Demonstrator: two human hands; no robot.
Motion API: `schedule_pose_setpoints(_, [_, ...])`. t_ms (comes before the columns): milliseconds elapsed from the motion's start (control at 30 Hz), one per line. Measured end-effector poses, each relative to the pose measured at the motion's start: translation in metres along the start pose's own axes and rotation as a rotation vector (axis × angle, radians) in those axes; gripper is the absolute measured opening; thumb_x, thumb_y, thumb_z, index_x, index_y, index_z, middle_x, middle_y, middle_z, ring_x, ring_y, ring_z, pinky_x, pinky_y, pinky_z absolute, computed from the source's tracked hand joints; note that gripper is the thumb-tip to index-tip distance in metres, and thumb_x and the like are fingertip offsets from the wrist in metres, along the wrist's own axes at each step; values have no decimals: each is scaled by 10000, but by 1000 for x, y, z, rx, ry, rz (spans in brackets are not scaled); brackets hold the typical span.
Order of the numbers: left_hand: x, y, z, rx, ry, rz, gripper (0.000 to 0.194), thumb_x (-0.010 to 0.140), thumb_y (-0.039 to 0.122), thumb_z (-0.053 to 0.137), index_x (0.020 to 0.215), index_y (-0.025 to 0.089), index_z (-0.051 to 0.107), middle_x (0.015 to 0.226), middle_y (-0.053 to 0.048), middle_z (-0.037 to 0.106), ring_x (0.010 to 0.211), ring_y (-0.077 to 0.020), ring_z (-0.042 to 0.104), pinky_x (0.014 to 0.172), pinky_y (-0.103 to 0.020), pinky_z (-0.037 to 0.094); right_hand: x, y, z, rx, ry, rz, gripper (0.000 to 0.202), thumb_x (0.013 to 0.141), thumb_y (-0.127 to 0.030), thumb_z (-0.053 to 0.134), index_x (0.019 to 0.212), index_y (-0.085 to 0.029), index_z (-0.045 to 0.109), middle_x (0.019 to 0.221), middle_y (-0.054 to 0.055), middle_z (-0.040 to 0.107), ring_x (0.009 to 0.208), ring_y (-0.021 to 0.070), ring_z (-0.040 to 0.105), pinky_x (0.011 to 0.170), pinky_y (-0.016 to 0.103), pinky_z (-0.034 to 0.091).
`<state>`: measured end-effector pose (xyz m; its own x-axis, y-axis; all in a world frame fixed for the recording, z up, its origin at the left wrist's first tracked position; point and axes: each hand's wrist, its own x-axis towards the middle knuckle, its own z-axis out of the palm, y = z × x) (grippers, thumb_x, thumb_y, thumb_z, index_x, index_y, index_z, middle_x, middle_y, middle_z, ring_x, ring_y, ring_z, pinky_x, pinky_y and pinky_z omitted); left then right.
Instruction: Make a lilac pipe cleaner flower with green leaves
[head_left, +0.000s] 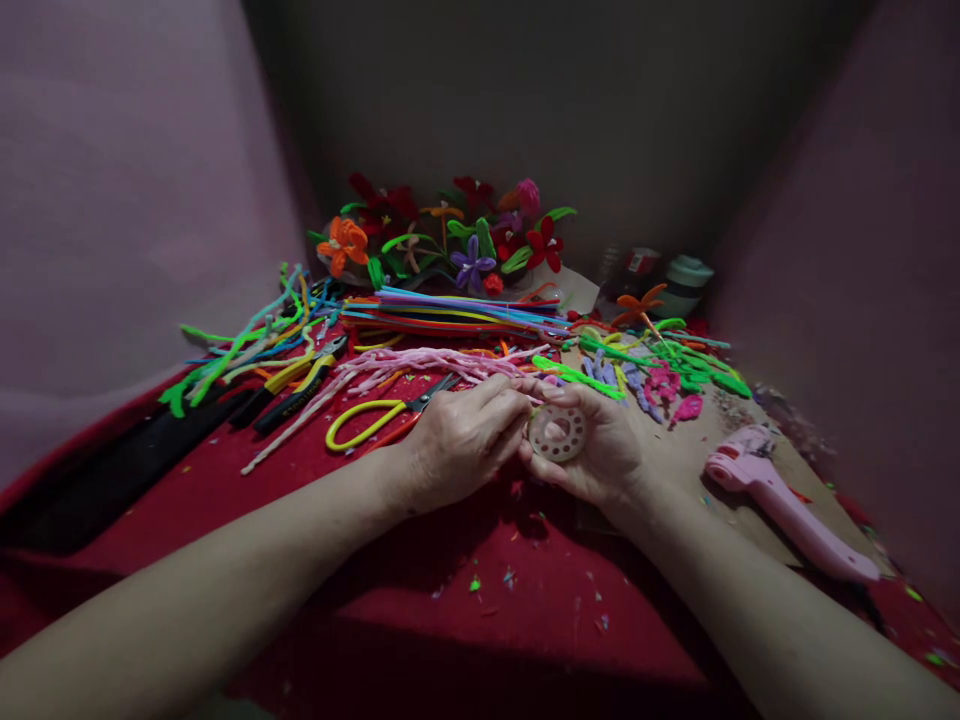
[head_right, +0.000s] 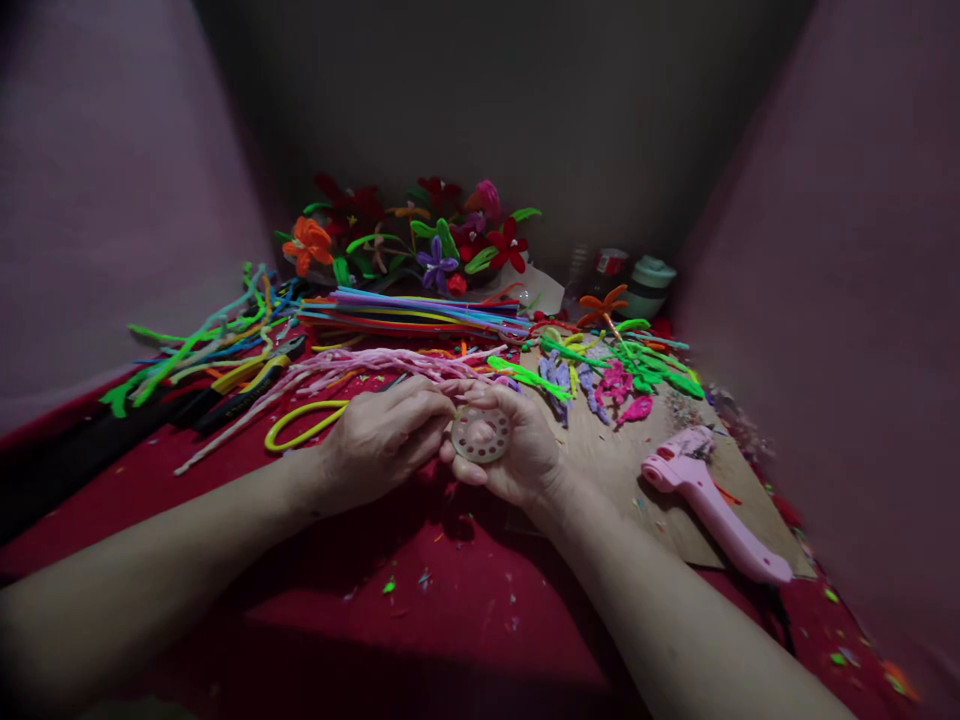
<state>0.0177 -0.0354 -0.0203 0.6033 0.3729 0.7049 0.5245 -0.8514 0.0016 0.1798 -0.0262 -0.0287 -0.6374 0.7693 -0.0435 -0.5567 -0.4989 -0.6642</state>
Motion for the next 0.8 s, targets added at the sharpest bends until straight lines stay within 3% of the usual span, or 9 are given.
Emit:
schedule_pose_setpoints(133, [3, 4, -4, -75, -22, -126, 109, 806, 127, 469, 753, 126, 564, 706, -38, 575, 613, -102, 516, 552, -206, 412, 0, 2, 1, -80, 3, -57, 215, 664, -209, 519, 873, -179, 562, 582, -20, 602, 402, 117, 547, 279, 164, 325])
schedule_pose_setpoints(233, [10, 9, -10, -303, -60, -411, 135, 758, 111, 466, 661, 139, 556, 625, 4, 545, 570, -84, 476, 550, -205, 389, 1, 3, 2, -209, 76, -164, 246, 646, -184, 562, 892, -174, 565, 577, -27, 569, 397, 92, 489, 309, 165, 308])
schedule_pose_setpoints(333, [18, 9, -16, -666, -159, -776, 124, 727, 159, 488, 616, 148, 542, 518, 40, 464, 469, -65, 393, 453, -193, 328, 1, 1, 4, -311, 162, -274, 281, 616, -130, 620, 890, -178, 578, 709, -14, 588, 476, 75, 480, 369, 172, 323])
schedule_pose_setpoints(433, [21, 2, -19, -1148, -303, -1110, 93, 686, 202, 523, 606, 155, 518, 435, 71, 312, 361, -43, 231, 340, -176, 186, -1, 0, 6, -381, 196, -351, 291, 596, -115, 659, 873, -181, 598, 837, 2, 591, 585, 89, 498, 437, 195, 359])
schedule_pose_setpoints(533, [20, -5, -16, -1566, -491, -1328, 123, 632, 199, 533, 549, 156, 454, 460, 84, 228, 349, -23, 128, 312, -159, 107, -3, 3, 8, -468, 251, -452, 266, 595, -115, 660, 846, -187, 608, 830, -2, 583, 661, 113, 514, 517, 220, 394])
schedule_pose_setpoints(600, [19, -6, -12, -1694, -612, -1399, 134, 610, 195, 526, 526, 155, 429, 474, 83, 237, 350, -15, 101, 302, -154, 94, -4, 7, 10, -560, 298, -533, 244, 597, -94, 650, 818, -190, 614, 803, -12, 580, 695, 117, 516, 593, 232, 410])
schedule_pose_setpoints(667, [19, -2, -8, -1684, -687, -1399, 106, 604, 202, 511, 533, 150, 452, 472, 70, 292, 340, -17, 109, 292, -161, 95, -6, 9, 13, -626, 339, -588, 210, 602, -78, 632, 779, -189, 619, 764, -20, 577, 684, 112, 509, 622, 238, 407])
schedule_pose_setpoints(733, [19, 3, -8, -1539, -681, -1331, 98, 619, 213, 508, 552, 147, 480, 464, 56, 341, 331, -29, 162, 297, -173, 106, -7, 7, 15, -624, 363, -605, 161, 616, -87, 612, 742, -187, 619, 721, -22, 569, 625, 106, 494, 578, 240, 389])
schedule_pose_setpoints(800, [19, 5, -10, -1251, -601, -1200, 129, 661, 236, 521, 567, 152, 492, 453, 55, 355, 347, -47, 227, 326, -186, 142, -8, 1, 16, -606, 379, -628, 101, 636, -113, 595, 704, -186, 610, 680, -23, 558, 565, 101, 473, 531, 245, 366])
